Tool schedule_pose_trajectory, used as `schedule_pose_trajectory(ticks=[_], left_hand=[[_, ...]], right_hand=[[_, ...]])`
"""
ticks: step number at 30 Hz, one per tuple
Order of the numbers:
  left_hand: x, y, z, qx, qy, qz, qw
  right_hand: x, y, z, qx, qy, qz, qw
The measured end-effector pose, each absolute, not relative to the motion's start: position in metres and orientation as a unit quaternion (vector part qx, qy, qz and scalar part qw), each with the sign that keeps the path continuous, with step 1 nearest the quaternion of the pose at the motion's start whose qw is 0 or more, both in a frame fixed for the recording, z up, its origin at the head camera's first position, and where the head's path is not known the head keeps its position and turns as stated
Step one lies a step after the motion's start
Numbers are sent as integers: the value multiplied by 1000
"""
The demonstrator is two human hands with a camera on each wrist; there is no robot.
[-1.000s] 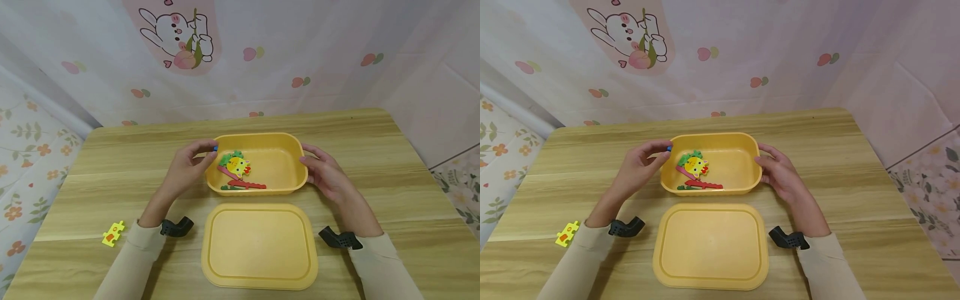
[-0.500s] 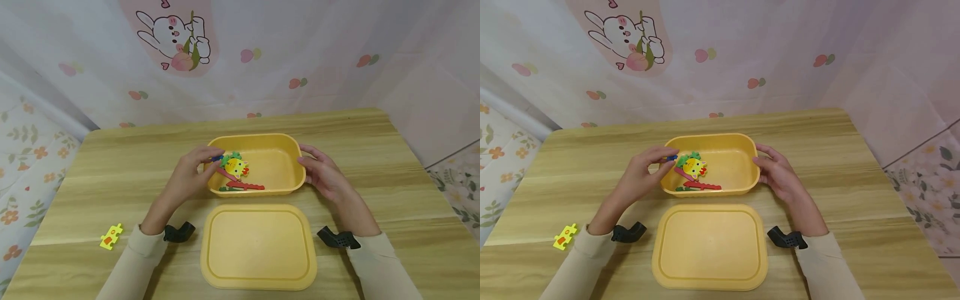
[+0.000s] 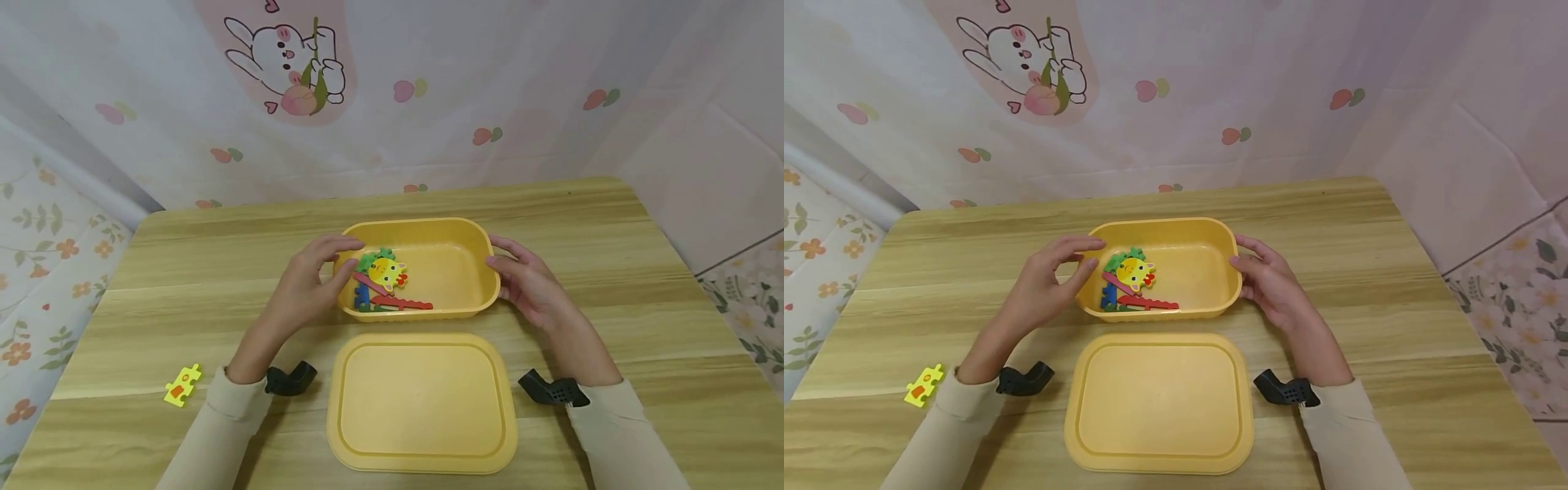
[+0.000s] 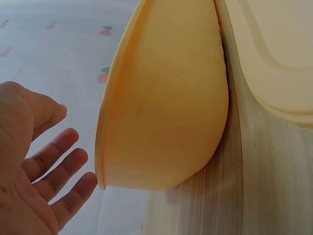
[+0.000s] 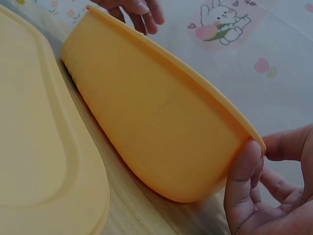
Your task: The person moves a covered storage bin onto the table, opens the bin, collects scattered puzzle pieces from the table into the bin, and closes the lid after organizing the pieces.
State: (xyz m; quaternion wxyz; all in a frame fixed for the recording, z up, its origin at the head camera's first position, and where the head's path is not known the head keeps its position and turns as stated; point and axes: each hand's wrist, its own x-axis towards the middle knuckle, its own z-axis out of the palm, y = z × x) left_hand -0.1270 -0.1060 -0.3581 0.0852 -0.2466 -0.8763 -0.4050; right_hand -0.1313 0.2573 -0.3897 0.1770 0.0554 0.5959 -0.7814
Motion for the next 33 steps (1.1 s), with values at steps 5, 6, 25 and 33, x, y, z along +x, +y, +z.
schedule_pose_trajectory(ticks=[5,6,25,33], left_hand=[[-125,-111,-358,-260,-878,-391,96],[-124,-112,-358,-264,-880,-383,99],[-104,-147,-361,-254,-907,-307,135],[-92,-175,-370,-233,-916,-293,142]], right_hand=[[-132,255,-391,49,590,-786,179],[-132,255,-390,47,589,-786,180],[-132,256,-387,47,592,-783,184],[-131,257,-389,47,589,-786,182]])
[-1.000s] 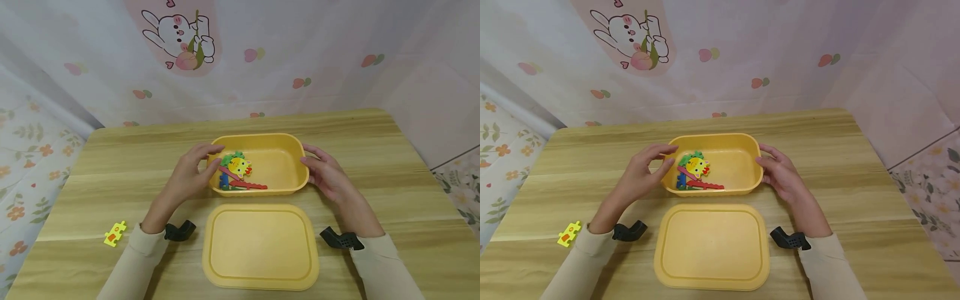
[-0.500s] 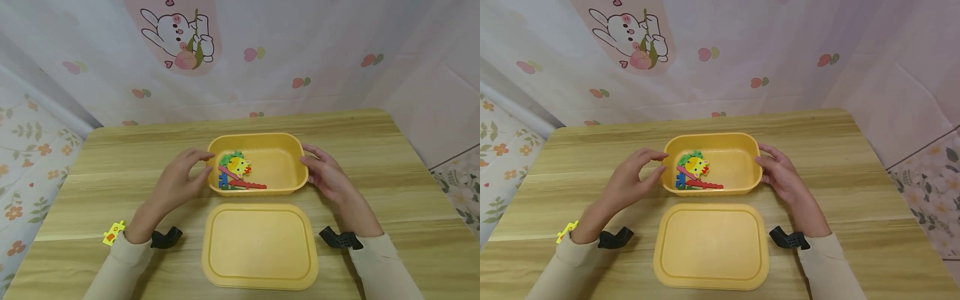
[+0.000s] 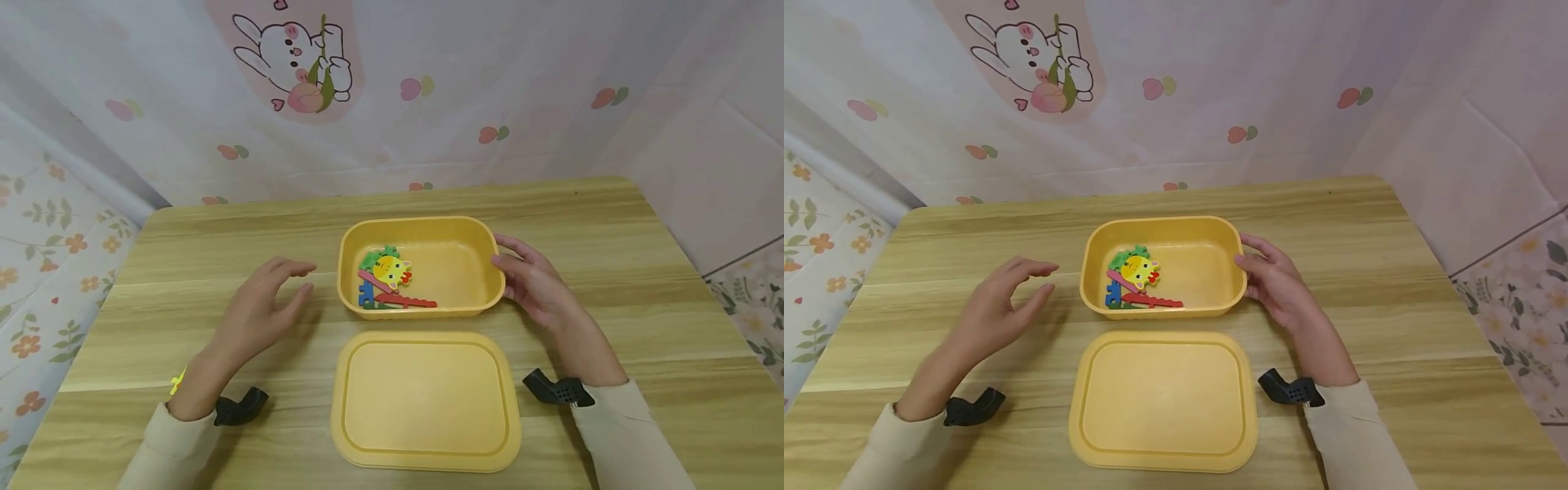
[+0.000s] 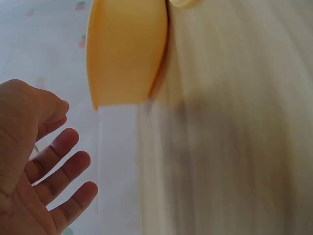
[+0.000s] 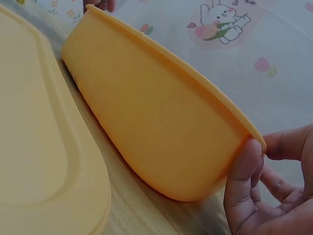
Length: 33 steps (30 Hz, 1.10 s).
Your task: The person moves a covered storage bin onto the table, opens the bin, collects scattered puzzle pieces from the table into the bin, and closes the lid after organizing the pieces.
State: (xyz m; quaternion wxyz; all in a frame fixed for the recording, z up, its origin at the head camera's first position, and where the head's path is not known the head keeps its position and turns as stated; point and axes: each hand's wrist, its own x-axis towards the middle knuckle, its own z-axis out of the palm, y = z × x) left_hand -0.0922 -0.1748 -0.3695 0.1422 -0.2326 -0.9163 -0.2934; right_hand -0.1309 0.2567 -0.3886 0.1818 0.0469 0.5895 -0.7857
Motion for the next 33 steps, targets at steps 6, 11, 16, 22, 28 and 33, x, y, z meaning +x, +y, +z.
schedule_pose_trajectory(ticks=[6,11,16,22,28,33], left_hand=[[-76,-198,-375,-214,-927,-275,140],[-67,-212,-375,-200,-930,-267,153],[-58,-222,-376,-181,-937,-255,153],[-46,-233,-380,-156,-946,-247,142],[-32,-242,-382,-135,-950,-252,127],[-21,-248,-384,-121,-952,-250,125]], right_hand=[[-132,257,-389,47,579,-794,182],[-132,258,-389,44,580,-793,183],[-131,258,-390,43,580,-792,184],[-130,257,-390,42,578,-794,185],[-130,257,-390,40,577,-795,185],[-130,256,-391,39,578,-795,183]])
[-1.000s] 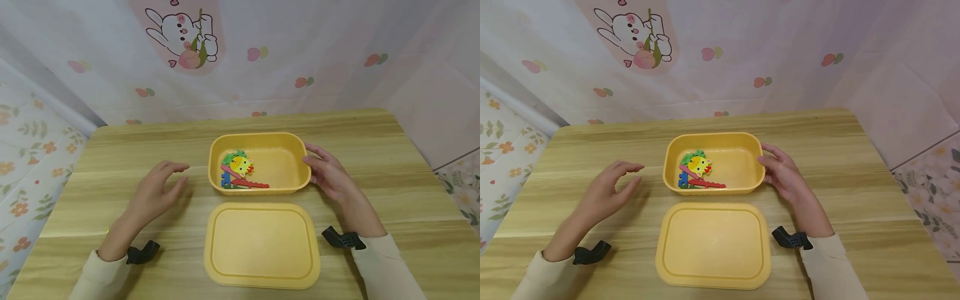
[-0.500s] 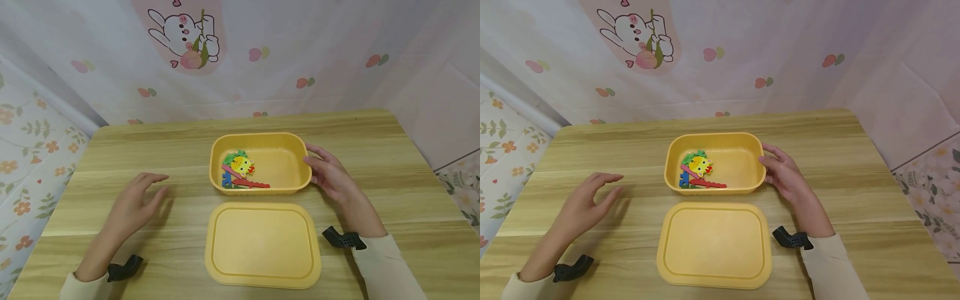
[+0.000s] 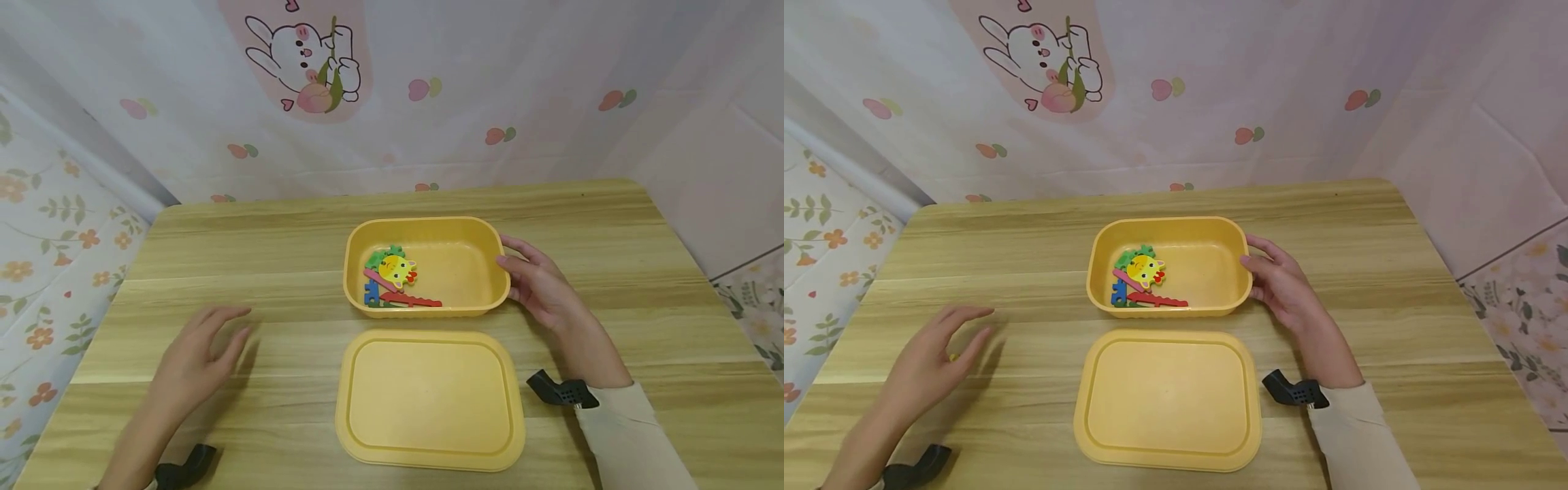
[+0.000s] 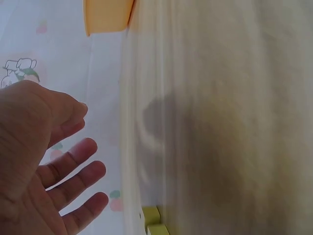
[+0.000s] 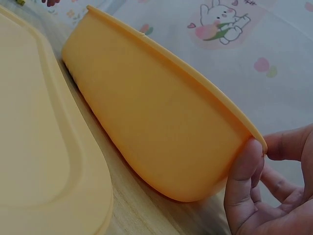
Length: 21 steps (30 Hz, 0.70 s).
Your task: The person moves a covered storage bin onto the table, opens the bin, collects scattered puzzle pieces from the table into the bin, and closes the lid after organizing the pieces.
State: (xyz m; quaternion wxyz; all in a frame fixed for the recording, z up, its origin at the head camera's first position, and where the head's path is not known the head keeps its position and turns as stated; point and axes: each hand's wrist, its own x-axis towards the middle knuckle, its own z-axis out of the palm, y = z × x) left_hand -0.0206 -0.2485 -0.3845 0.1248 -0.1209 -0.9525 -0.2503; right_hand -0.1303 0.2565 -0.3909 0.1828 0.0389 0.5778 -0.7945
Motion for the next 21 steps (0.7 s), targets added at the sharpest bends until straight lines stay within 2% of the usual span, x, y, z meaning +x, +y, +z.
schedule_pose_trajectory(ticks=[21], left_hand=[[19,-281,-398,-81,-963,-217,135]], right_hand=[[-129,256,-393,27,571,-800,183]])
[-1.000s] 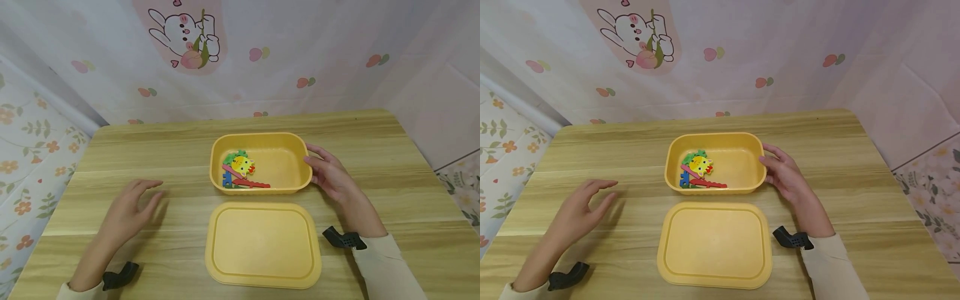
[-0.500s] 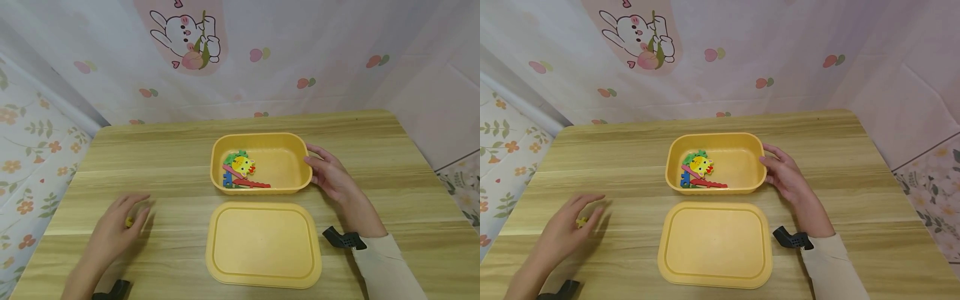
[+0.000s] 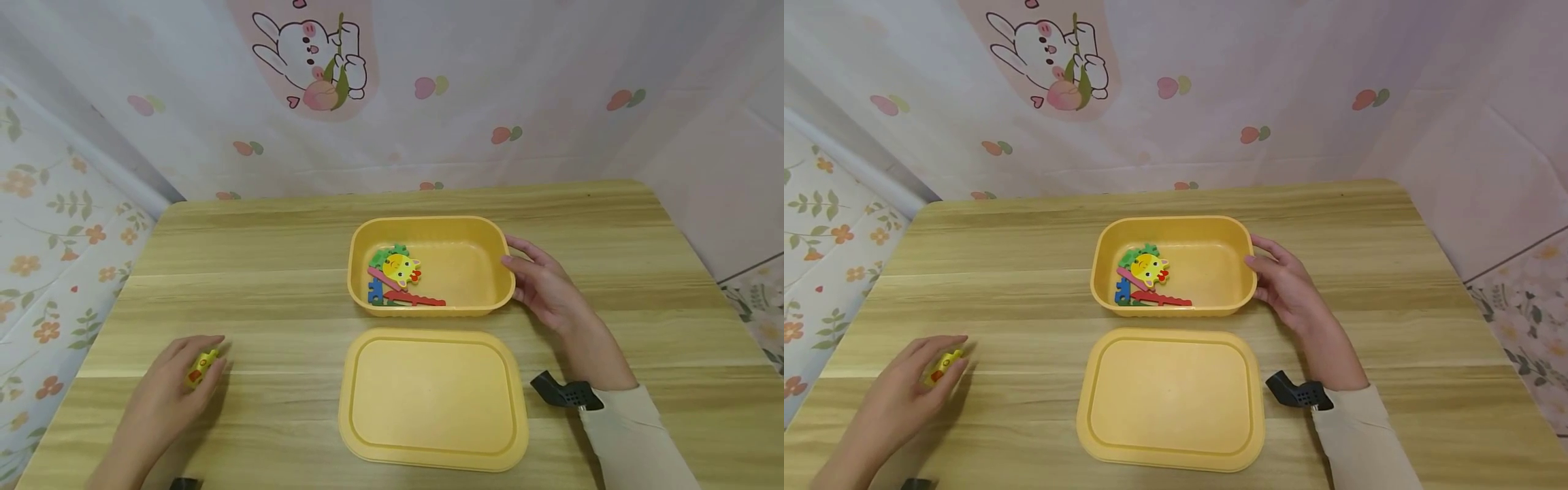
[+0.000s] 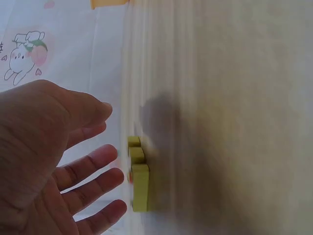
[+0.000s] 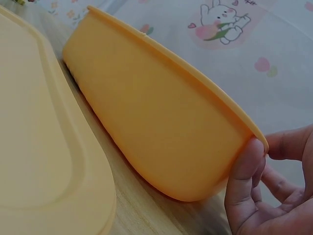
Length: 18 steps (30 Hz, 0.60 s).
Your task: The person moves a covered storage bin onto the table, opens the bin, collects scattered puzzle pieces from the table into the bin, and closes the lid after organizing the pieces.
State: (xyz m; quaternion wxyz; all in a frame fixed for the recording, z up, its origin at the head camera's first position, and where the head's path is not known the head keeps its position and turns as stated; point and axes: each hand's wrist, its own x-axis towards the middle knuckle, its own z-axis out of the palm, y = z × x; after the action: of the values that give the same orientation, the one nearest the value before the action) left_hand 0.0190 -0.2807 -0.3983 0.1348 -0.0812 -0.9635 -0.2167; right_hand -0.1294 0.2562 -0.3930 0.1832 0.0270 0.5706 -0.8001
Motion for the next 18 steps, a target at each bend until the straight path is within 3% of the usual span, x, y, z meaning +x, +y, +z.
schedule_pose_trajectory(ticks=[13,18], left_hand=[[28,-289,-406,-77,-968,-192,145],[30,-294,-402,-70,-972,-183,127]], right_hand=[[-130,255,-393,24,568,-802,184],[-129,256,-392,26,570,-801,183]])
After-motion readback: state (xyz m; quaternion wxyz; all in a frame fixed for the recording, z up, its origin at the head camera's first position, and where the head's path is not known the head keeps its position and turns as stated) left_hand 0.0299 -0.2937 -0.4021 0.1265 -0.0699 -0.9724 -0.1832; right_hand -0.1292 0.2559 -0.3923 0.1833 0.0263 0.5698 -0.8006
